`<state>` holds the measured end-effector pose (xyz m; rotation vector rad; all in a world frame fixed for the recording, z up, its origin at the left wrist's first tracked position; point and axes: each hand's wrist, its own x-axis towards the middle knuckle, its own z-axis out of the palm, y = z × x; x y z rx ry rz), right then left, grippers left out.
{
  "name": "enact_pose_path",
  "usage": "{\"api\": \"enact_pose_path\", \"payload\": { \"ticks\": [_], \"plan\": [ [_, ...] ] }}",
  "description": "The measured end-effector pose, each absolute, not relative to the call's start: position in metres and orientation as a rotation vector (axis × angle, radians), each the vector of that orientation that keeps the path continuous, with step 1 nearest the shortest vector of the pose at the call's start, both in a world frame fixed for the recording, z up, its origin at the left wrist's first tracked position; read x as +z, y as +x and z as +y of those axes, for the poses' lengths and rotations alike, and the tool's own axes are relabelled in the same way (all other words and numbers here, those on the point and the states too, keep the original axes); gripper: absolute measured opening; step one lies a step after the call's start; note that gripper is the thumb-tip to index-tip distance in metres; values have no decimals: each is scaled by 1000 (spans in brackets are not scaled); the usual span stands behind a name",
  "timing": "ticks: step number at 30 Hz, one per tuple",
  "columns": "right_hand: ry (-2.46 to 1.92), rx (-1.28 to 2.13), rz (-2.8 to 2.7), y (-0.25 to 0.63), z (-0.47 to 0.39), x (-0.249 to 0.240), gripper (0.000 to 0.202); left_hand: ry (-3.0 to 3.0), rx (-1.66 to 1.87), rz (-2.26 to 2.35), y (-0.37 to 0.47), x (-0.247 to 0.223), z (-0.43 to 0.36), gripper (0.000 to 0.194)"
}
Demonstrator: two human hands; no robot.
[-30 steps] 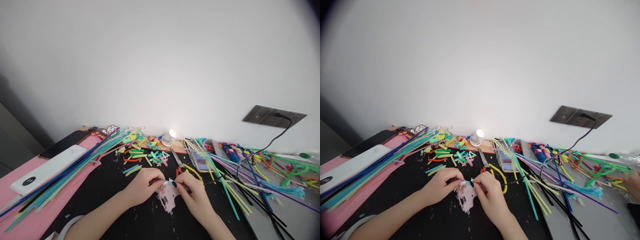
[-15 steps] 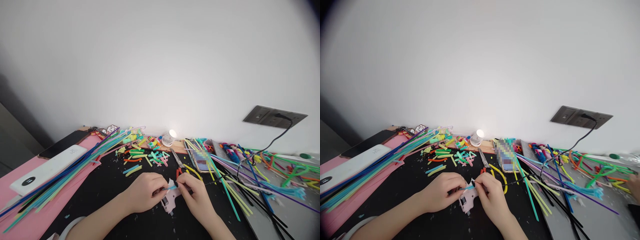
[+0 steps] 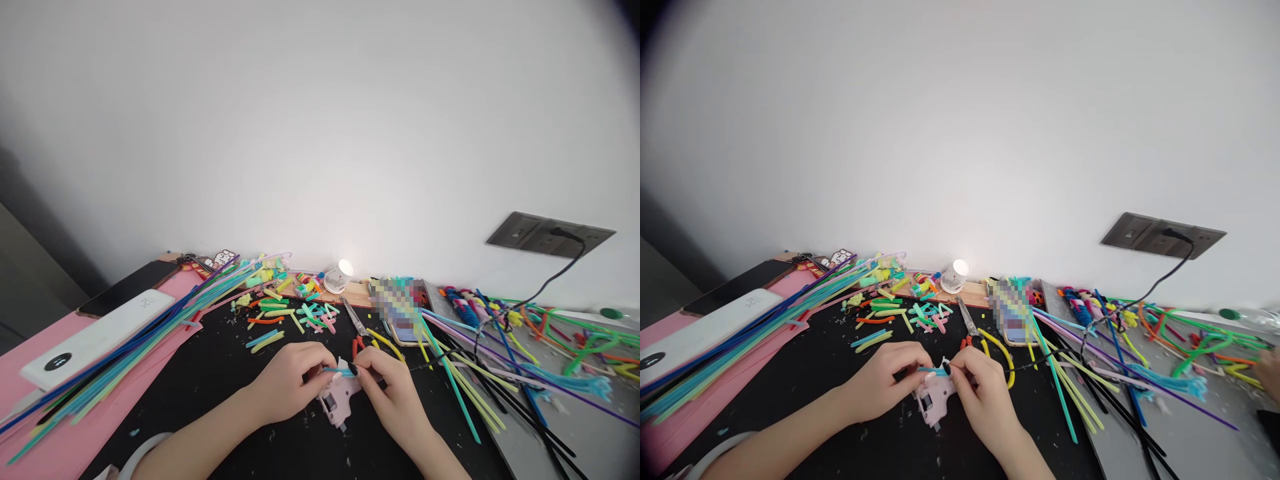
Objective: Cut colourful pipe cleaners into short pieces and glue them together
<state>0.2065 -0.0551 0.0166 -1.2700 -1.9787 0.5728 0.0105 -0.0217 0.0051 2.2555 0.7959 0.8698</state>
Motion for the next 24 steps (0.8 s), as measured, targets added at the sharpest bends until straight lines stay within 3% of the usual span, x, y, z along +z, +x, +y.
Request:
{"api": "enact_pose_path", "payload": {
  "ticks": [16, 24],
  "plan": [
    [-1238, 514, -1953, 207, -55, 15, 19, 2310, 844, 766, 12, 2, -24, 3],
    [-1147, 495, -1928, 205, -56, 16, 19, 2325, 727, 718, 17, 9, -25, 17]
  ]
}}
